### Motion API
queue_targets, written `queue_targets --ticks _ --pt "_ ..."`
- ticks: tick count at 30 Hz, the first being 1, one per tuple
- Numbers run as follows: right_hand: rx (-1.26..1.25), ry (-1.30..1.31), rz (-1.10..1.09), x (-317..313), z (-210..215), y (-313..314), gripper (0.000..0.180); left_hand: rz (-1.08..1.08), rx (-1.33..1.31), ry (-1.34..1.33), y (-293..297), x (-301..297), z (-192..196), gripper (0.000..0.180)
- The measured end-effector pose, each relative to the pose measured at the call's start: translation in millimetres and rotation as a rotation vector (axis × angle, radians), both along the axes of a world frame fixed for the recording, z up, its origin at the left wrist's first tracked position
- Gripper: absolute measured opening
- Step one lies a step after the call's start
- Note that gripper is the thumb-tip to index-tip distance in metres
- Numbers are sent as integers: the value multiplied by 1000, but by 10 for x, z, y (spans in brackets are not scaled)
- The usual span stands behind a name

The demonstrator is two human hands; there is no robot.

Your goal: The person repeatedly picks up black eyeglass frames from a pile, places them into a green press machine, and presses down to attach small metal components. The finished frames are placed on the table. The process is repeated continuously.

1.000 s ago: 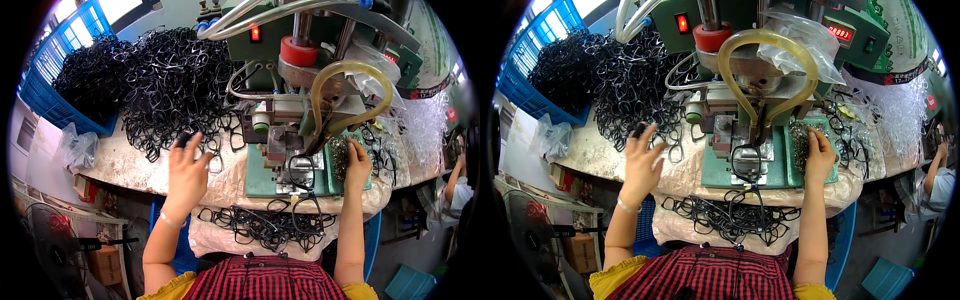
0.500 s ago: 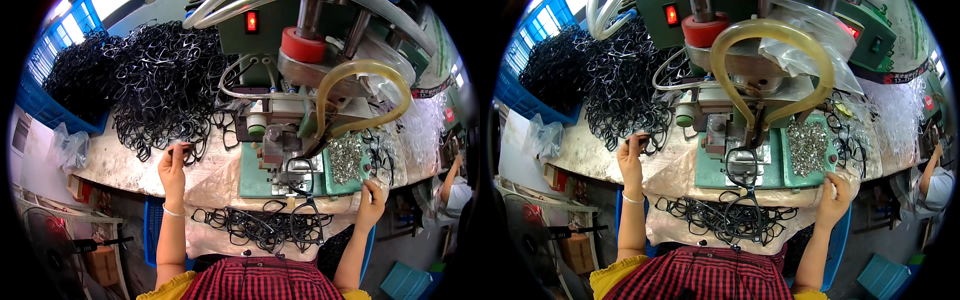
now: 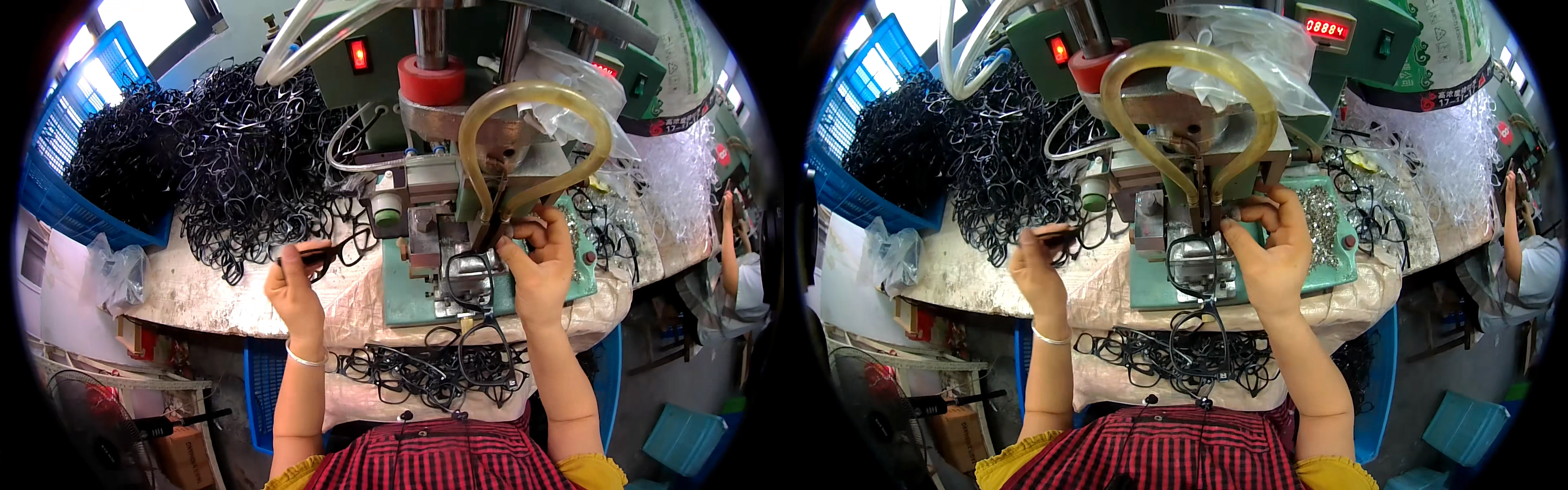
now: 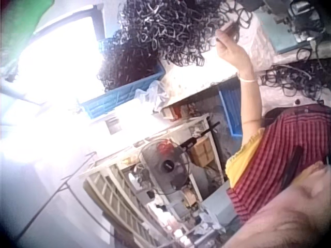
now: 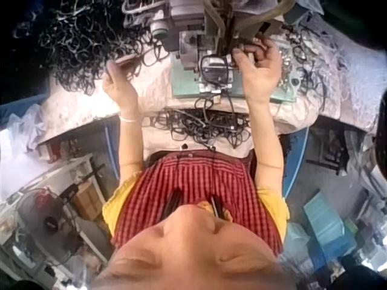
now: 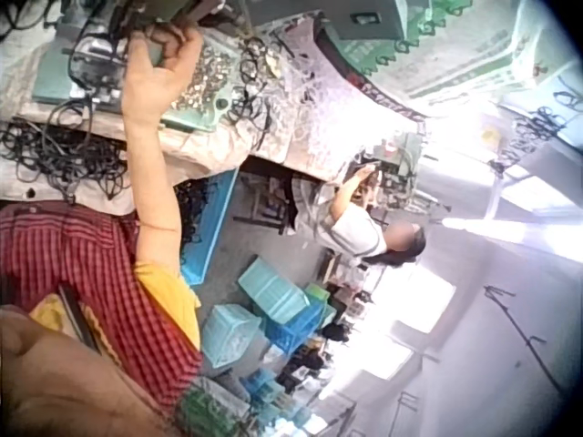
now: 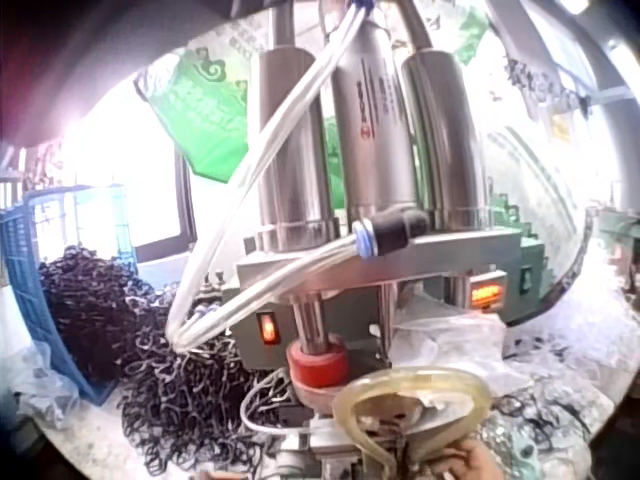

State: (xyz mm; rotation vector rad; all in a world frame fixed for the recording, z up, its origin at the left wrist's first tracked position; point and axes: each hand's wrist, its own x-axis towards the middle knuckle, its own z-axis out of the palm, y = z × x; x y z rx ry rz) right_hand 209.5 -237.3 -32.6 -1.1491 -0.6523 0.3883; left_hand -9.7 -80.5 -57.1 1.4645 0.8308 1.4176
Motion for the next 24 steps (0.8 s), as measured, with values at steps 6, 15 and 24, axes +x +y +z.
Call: queue_targets --ticks 6,15,24 --pt "32 141 85 -164 191 31 60 -287 610 54 -318 474 1262 37" --pt "-239 -535 -42 88 120 -319 33 -605 1318 444 -689 490 1160 36" --pt "-712 -924 -538 832 -708 -645 16 -723 1389 497 -837 729 974 32"
